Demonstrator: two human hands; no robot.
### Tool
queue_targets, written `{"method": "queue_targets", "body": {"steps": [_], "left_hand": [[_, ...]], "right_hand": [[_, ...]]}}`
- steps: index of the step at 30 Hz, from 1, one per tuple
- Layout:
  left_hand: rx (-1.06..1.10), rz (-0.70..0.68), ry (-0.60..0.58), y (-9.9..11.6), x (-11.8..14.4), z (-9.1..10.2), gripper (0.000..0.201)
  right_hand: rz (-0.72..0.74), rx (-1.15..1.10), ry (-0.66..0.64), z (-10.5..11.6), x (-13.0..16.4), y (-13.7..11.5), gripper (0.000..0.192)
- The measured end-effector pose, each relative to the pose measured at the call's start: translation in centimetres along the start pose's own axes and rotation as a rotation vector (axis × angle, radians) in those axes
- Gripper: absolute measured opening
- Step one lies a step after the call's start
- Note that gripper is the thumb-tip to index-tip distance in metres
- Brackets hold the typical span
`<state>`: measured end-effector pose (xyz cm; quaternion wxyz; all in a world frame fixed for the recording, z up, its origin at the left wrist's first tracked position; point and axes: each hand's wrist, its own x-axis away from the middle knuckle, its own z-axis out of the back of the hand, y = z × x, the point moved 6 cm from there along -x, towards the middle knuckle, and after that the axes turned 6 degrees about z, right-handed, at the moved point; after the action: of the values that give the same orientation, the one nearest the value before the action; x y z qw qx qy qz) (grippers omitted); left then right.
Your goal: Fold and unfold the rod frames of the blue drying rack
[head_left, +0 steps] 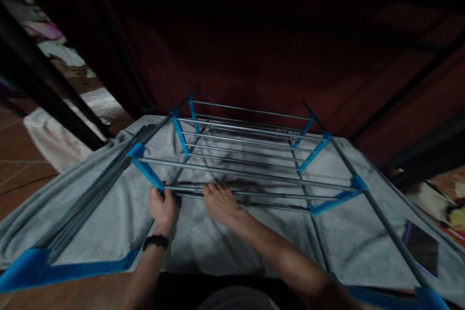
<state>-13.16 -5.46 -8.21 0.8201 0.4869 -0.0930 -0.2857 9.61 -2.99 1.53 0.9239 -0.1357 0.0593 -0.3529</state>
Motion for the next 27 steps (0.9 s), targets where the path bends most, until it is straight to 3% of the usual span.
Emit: {"method": "queue_targets", "body": {"steps": [5, 10, 14, 20, 27], "left_hand": [[-0.151, 0.059, 0.046, -0.4, -0.3, -0.3, 0.044], [-0.238, 0.093, 0.050, -1.1, -0.7, -0.7, 0.048], [-0.249, 0.144, 0.073, -1.3, -1.0, -0.7, 0.037], [-0.195, 0.087, 0.056, -1.0, -1.0, -0.8, 0.026], [-0.148, 0.088, 0.057, -0.5, -0.1, -0.5, 0.020]], "right_hand": [[0.028, 0.095, 0.060, -0.7, -3.4, -1.9, 0.048], [0.183, 0.057, 0.017, -2.0, -7.0, -3.7, 0.032], [0.177, 0.074, 0.035, -2.4, -8.9, -4.4, 0.030], [0.204, 0.000, -0.100, -2.1, -9.3, -4.6, 0.034], [0.197, -0.024, -0.117, -1.4, -8.4, -4.6, 0.044]]}}
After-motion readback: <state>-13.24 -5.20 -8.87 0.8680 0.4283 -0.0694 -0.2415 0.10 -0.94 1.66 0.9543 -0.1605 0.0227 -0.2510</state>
